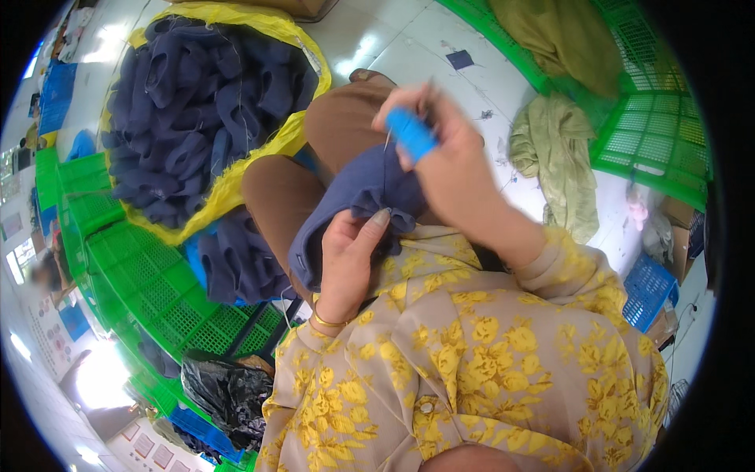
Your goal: The person trims loose threads and excess fabric from a dark blue slip-on shoe using blue-handled scissors. The person holds the shoe in the left hand and uses the scissors in the right hand to snip small threads around the shoe's opening and edges.
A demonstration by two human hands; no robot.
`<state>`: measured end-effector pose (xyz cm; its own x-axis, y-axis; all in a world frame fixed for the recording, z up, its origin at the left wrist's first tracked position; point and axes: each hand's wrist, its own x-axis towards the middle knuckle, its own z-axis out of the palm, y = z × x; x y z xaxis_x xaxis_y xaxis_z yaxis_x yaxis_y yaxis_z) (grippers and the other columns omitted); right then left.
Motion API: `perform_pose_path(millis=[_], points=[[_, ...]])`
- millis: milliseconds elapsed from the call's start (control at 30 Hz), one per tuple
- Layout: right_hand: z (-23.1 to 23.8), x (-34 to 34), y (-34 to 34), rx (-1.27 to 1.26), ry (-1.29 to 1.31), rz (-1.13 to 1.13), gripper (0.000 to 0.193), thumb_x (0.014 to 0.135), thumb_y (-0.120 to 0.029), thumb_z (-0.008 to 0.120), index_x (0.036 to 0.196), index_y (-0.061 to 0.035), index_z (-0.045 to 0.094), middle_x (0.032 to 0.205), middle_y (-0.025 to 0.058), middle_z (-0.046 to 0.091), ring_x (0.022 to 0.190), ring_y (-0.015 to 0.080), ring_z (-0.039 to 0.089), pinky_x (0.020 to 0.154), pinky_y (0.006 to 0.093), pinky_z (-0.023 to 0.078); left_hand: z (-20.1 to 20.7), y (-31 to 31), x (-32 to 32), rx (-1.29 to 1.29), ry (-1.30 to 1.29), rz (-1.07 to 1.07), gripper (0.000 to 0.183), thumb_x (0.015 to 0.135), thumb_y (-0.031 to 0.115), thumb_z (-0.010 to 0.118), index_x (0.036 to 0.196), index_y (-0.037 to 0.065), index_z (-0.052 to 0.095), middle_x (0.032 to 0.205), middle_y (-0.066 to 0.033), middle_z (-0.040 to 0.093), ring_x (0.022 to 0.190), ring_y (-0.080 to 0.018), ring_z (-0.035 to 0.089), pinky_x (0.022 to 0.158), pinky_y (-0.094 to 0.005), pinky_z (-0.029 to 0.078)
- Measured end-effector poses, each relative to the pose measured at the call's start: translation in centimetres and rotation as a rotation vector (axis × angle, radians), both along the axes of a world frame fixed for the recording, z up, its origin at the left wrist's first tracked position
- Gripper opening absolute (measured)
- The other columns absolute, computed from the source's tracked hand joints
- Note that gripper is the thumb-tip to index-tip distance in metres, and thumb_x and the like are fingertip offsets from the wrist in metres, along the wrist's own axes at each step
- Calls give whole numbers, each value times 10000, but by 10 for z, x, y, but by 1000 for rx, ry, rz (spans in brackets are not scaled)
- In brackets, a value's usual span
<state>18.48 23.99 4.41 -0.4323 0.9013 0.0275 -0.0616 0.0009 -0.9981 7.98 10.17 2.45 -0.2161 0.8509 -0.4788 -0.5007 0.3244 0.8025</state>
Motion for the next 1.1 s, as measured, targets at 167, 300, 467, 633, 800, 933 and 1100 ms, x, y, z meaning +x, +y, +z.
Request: perform_pose_path(millis=[167,300,467,633,800,933,1100], points=[[16,50,79,-634,647,389,158,1002,-224,509,1100,-124,584,746,-27,558,522,16,392,455,182,277,8,6,1,-43,20,76,125,960,108,559,1023,17,616,899,9,615,781,-66,520,753,-226,427],[89,107,136,-470,616,-62,179,1000,-240,520,1040,-68,548,629,-81,374,478,15,292,399,175,228,6,5,-2,-73,29,48,157,947,95,548,1046,-9,613,935,-2,641,806,-71,556,767,-231,447],[80,100,131,-110,313,-422,170,1014,-239,496,1029,-78,545,623,-83,345,478,16,281,405,175,227,1,3,-3,-116,125,-70,208,944,67,547,1115,-36,605,1030,-39,669,905,-93,605,850,-244,471],[16,101,78,-97,-280,-30,117,895,-79,582,986,-111,648,790,-41,574,675,62,542,614,220,448,6,2,-8,-78,-127,1,219,958,65,553,1146,-38,595,1056,-59,670,930,-116,620,868,-255,482],[-9,60,7,260,-258,519,272,799,30,591,1025,-105,659,898,94,687,786,244,668,687,317,512,12,4,-6,-38,-174,24,209,964,63,559,1143,-40,592,1085,-64,661,967,-121,615,899,-267,474],[-2,61,-3,430,-443,627,372,707,32,614,1046,-109,676,868,91,689,799,287,673,680,374,527,5,-1,-9,-35,-187,-8,227,968,57,551,1171,-37,587,1147,-72,650,1018,-131,608,941,-280,463],[-1,61,-3,542,-508,658,378,711,-10,626,1073,-108,674,827,72,680,772,268,673,651,390,524,4,-2,-9,-20,-208,-1,244,968,52,546,1192,-37,585,1177,-80,646,1051,-140,606,964,-289,455]])
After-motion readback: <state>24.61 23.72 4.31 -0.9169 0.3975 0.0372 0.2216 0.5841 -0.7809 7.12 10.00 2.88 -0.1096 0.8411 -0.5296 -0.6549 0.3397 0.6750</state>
